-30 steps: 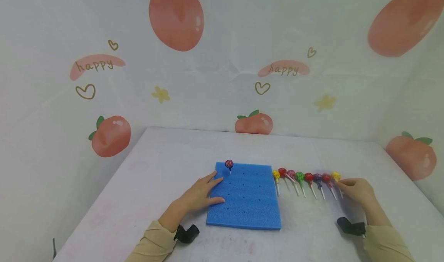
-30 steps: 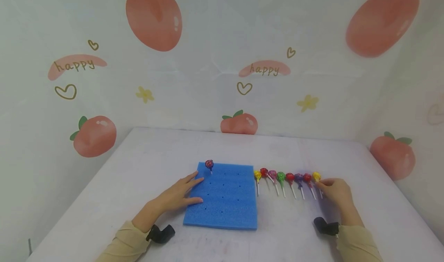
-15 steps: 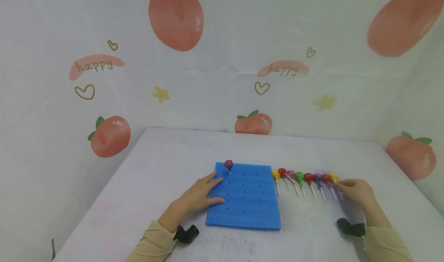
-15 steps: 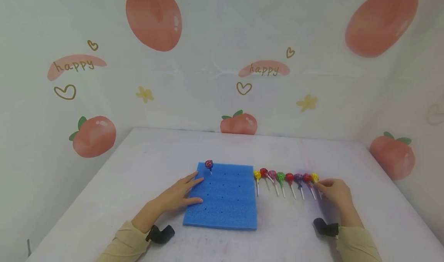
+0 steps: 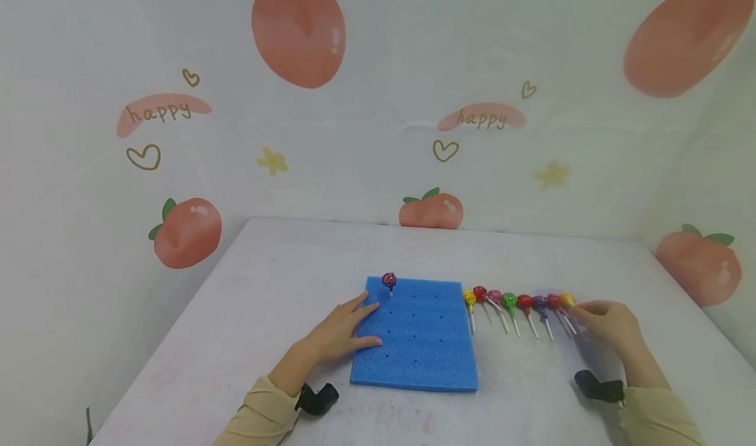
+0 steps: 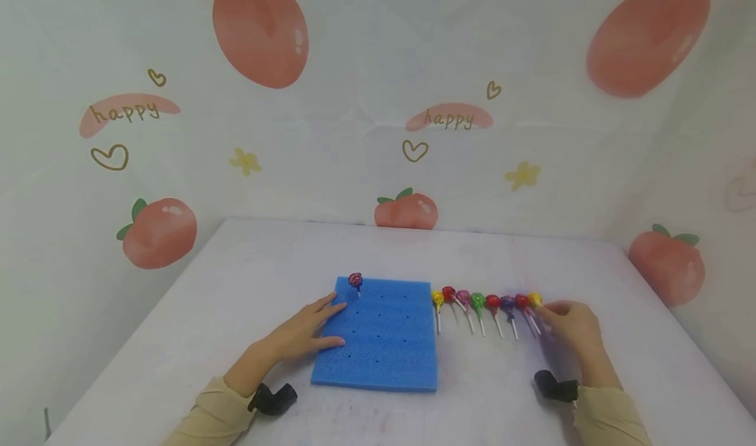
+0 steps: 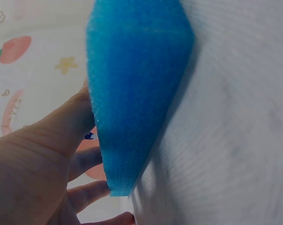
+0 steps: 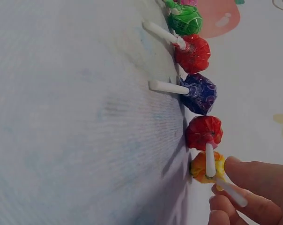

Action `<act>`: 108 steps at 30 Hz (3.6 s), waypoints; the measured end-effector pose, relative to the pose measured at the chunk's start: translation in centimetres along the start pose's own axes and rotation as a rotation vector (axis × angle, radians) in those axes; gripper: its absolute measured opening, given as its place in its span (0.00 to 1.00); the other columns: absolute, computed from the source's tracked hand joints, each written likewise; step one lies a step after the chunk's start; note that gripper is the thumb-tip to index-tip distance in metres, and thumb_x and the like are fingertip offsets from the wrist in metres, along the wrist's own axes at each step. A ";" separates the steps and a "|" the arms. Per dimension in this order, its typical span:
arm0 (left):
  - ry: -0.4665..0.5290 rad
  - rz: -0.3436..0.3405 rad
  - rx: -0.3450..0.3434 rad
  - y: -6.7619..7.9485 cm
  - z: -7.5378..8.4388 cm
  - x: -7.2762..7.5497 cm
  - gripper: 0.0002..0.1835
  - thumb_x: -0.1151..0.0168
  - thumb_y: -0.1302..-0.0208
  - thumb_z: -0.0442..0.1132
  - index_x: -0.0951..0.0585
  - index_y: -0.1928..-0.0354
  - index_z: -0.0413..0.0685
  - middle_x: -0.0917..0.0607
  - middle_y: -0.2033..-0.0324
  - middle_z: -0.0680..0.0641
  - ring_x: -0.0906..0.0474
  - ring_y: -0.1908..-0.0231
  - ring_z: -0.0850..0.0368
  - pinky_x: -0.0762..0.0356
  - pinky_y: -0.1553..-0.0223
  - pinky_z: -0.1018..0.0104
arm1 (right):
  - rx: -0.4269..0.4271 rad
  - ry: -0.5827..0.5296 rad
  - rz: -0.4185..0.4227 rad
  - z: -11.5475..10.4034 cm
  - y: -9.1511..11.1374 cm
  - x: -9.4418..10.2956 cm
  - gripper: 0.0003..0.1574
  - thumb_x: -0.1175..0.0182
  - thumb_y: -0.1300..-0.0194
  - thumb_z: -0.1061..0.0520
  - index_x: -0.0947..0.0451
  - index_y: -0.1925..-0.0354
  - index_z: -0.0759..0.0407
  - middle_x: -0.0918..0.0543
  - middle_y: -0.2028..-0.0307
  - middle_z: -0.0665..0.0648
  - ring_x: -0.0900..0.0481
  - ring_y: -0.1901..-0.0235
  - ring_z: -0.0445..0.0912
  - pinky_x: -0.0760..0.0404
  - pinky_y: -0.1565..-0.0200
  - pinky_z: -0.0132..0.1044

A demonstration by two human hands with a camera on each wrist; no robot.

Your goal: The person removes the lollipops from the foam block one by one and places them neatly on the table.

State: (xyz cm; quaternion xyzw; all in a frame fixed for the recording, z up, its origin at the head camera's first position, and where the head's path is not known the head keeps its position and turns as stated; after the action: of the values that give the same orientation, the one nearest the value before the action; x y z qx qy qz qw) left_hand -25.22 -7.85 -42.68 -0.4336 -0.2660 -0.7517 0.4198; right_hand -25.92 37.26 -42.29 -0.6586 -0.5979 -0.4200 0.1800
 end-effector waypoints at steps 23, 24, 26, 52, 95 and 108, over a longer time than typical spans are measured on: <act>-0.005 0.007 0.001 0.1 0.2 0.2 0.37 0.40 0.41 0.56 0.35 0.33 0.46 0.41 0.30 0.38 0.43 0.31 0.38 0.41 0.34 0.40 | 0.301 0.034 0.108 -10.1 2.5 -1.8 0.30 0.45 0.34 0.43 0.23 0.51 0.69 0.22 0.49 0.73 0.24 0.53 0.64 0.17 0.61 0.49; -0.006 0.007 0.001 0.1 0.3 0.2 0.37 0.40 0.41 0.56 0.35 0.33 0.46 0.41 0.30 0.38 0.43 0.31 0.38 0.40 0.34 0.40 | 0.321 0.033 0.106 -10.8 2.6 -2.2 0.29 0.45 0.35 0.44 0.23 0.51 0.68 0.22 0.50 0.73 0.23 0.54 0.64 0.17 0.61 0.48; -0.006 0.005 0.003 0.1 0.3 0.3 0.37 0.40 0.41 0.56 0.35 0.33 0.46 0.41 0.30 0.38 0.43 0.31 0.38 0.40 0.34 0.41 | 0.350 0.026 0.095 -12.2 3.0 -3.1 0.26 0.43 0.35 0.45 0.21 0.52 0.67 0.21 0.51 0.72 0.21 0.57 0.61 0.16 0.65 0.43; -0.005 -0.002 0.012 0.1 0.3 0.3 0.37 0.40 0.41 0.57 0.35 0.33 0.47 0.41 0.30 0.38 0.42 0.32 0.37 0.39 0.35 0.40 | 0.621 -0.163 -0.072 -23.5 3.0 -14.2 0.13 0.38 0.40 0.55 0.18 0.60 0.62 0.16 0.67 0.58 0.22 0.67 0.44 0.19 0.64 0.33; -0.015 -0.002 0.000 -0.2 0.2 0.1 0.37 0.40 0.41 0.57 0.35 0.33 0.47 0.41 0.30 0.37 0.42 0.32 0.38 0.39 0.35 0.41 | 0.578 -0.252 -0.114 -26.4 2.3 -18.4 0.12 0.36 0.43 0.59 0.19 0.60 0.65 0.16 0.68 0.61 0.20 0.77 0.42 0.27 0.75 0.29; -0.022 0.015 -0.019 -0.3 0.4 0.2 0.38 0.39 0.41 0.56 0.35 0.33 0.46 0.40 0.31 0.36 0.41 0.33 0.36 0.38 0.36 0.41 | 0.652 -0.299 -0.132 -27.2 3.3 -16.8 0.11 0.37 0.42 0.60 0.18 0.61 0.65 0.16 0.68 0.63 0.19 0.70 0.49 0.23 0.72 0.30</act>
State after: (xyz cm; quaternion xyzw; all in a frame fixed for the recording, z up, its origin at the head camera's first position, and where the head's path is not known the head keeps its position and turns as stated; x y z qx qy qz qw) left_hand -25.38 -7.50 -42.36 -0.4480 -0.2600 -0.7461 0.4183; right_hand -30.86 5.70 -38.48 -0.5808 -0.7612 -0.1170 0.2637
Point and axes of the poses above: each hand's wrist, its own y-axis away from the middle knuckle, its own x-axis out of the back of the hand, z = x × y, the point moved 9 cm from there along -y, towards the middle knuckle
